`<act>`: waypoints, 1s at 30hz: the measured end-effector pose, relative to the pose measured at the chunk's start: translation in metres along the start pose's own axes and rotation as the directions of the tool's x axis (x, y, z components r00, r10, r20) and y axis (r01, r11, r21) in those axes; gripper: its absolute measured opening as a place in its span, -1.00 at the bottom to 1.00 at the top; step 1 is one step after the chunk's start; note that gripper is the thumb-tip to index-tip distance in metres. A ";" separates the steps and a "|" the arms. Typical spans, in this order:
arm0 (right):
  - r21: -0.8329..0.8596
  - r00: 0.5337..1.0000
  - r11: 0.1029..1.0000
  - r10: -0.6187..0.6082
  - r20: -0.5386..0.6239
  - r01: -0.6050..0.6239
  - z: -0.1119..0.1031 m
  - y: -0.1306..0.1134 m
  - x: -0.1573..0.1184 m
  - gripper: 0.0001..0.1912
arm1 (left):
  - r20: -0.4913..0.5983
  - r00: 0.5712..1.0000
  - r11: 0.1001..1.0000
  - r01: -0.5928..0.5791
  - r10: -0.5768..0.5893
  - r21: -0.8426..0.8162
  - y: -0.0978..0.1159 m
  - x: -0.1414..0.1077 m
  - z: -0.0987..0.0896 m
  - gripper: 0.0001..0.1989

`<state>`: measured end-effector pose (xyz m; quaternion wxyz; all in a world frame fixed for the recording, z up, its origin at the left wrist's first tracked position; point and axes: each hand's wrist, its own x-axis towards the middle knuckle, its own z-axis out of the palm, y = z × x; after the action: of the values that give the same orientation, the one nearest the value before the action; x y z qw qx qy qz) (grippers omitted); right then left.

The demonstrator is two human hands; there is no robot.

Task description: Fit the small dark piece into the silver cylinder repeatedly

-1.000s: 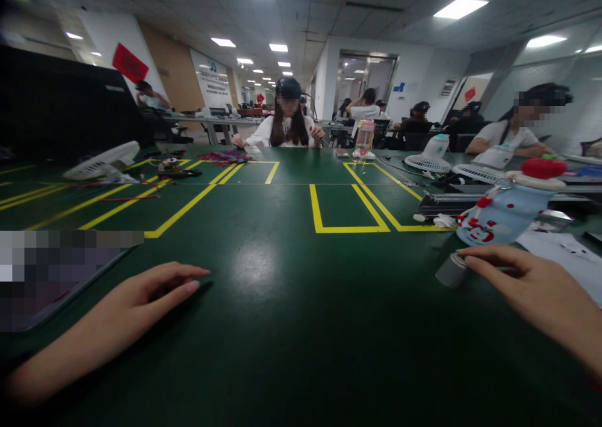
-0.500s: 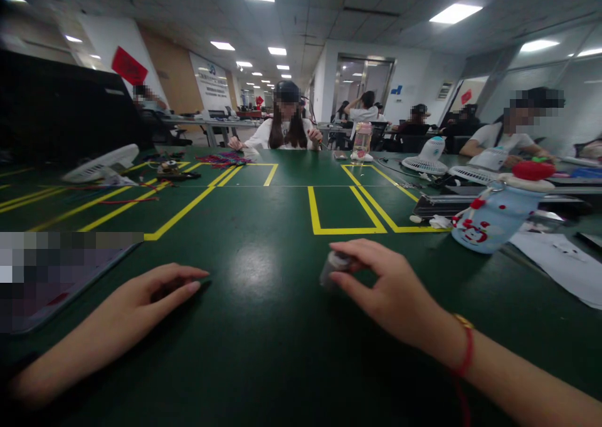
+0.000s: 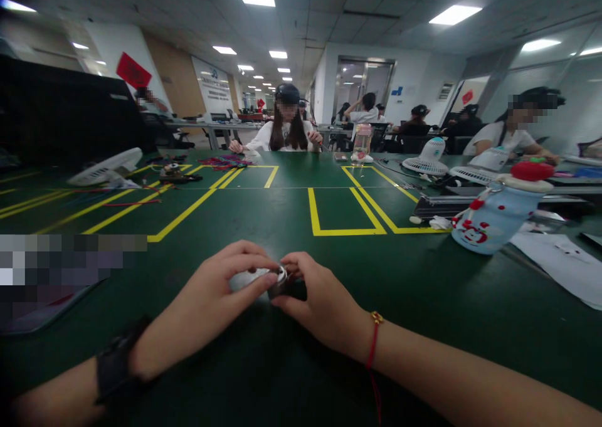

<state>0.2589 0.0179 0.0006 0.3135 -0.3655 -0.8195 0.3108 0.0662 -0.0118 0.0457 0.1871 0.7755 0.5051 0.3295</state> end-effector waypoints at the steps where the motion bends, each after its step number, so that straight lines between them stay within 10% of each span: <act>1: 0.003 1.000 1.000 -0.009 0.009 0.009 -0.001 -0.001 0.001 -0.53 | -0.011 1.000 1.000 -0.009 0.009 -0.005 0.003 0.004 0.001 -0.83; 15: -0.189 1.000 0.982 -0.016 -0.023 0.012 -0.014 0.005 -0.007 -0.47 | 0.127 0.988 0.995 0.080 -0.087 0.056 -0.038 -0.012 0.015 -0.78; 25: -0.506 0.842 0.702 0.261 -0.471 -0.501 -0.146 0.096 -0.093 -0.32 | 0.053 0.918 0.917 0.389 -0.394 0.087 -0.085 -0.048 -0.050 -0.63; 30: -0.747 0.886 0.584 -0.099 -0.453 -0.316 -0.136 0.074 -0.084 -0.31 | 0.055 0.925 0.924 0.369 -0.376 0.102 -0.086 -0.050 -0.042 -0.61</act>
<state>0.4345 0.0297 0.0048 0.2733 -0.5791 -0.7497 -0.1669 -0.0336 -0.0231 0.0065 0.2297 0.6846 0.6503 0.2359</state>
